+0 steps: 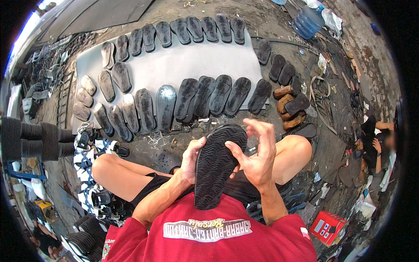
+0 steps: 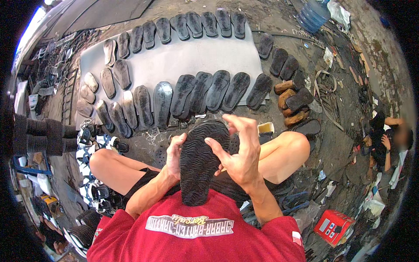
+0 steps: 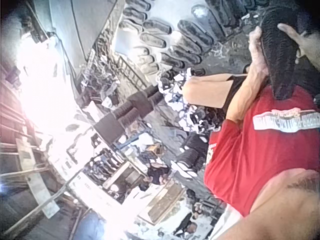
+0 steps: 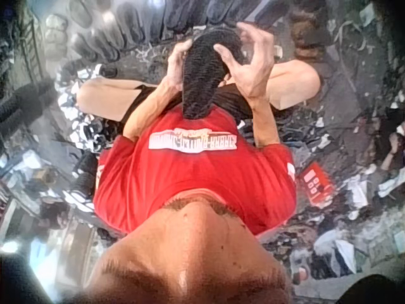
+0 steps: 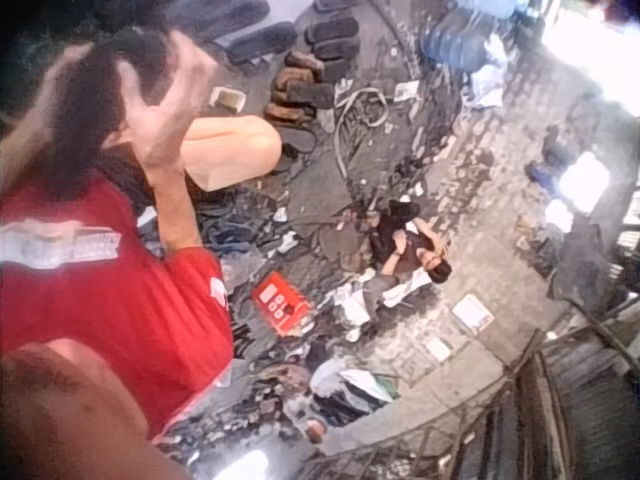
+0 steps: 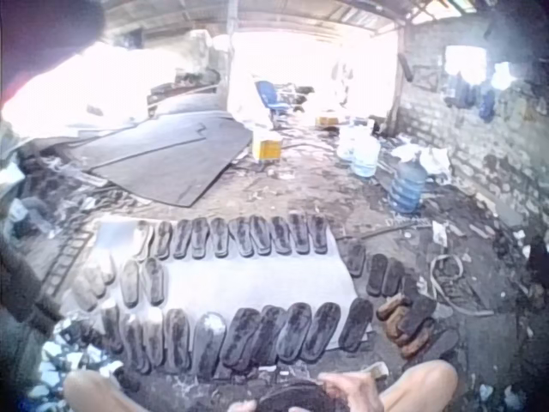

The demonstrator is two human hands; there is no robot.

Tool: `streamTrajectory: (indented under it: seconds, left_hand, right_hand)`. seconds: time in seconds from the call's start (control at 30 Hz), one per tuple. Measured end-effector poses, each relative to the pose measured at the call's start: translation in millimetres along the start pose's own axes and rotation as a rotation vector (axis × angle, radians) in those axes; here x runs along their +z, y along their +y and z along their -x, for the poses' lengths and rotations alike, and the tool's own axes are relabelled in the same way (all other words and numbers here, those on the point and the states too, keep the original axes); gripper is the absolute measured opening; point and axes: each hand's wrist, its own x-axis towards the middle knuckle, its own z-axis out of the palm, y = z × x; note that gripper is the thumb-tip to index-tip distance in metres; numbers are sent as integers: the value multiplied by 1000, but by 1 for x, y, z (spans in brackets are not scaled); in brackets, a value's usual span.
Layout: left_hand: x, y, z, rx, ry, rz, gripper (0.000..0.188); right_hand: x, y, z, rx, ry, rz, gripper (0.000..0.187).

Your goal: The person sits on the ground and repeatedly picks up black shoe soles, rubs their surfaces with both hands, and places them back in rows. The person handles the soles one at a time, turning them over and wiping different parts of each sole.

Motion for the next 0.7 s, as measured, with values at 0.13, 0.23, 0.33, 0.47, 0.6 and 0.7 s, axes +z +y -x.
streamTrajectory:
  seconds: [0.13,0.23,0.33,0.47,0.6,0.7]
  left_hand:
    - [-25,7,6,17,68,140,78]
    - [-28,23,11,24,26,5,81]
    - [12,29,5,137,-90,-179,91]
    - [35,32,11,192,7,-419,106]
    - [37,32,18,241,93,-411,105]
    - [29,36,22,310,94,-486,96]
  right_hand:
    - [3,-9,10,122,-14,-106,40]
    - [6,-8,8,138,16,-251,38]
    - [5,-17,9,134,24,-289,40]
    - [7,-26,12,93,113,-399,47]
    - [14,-41,5,113,207,-444,52]
    - [6,-44,-3,160,78,-292,49]
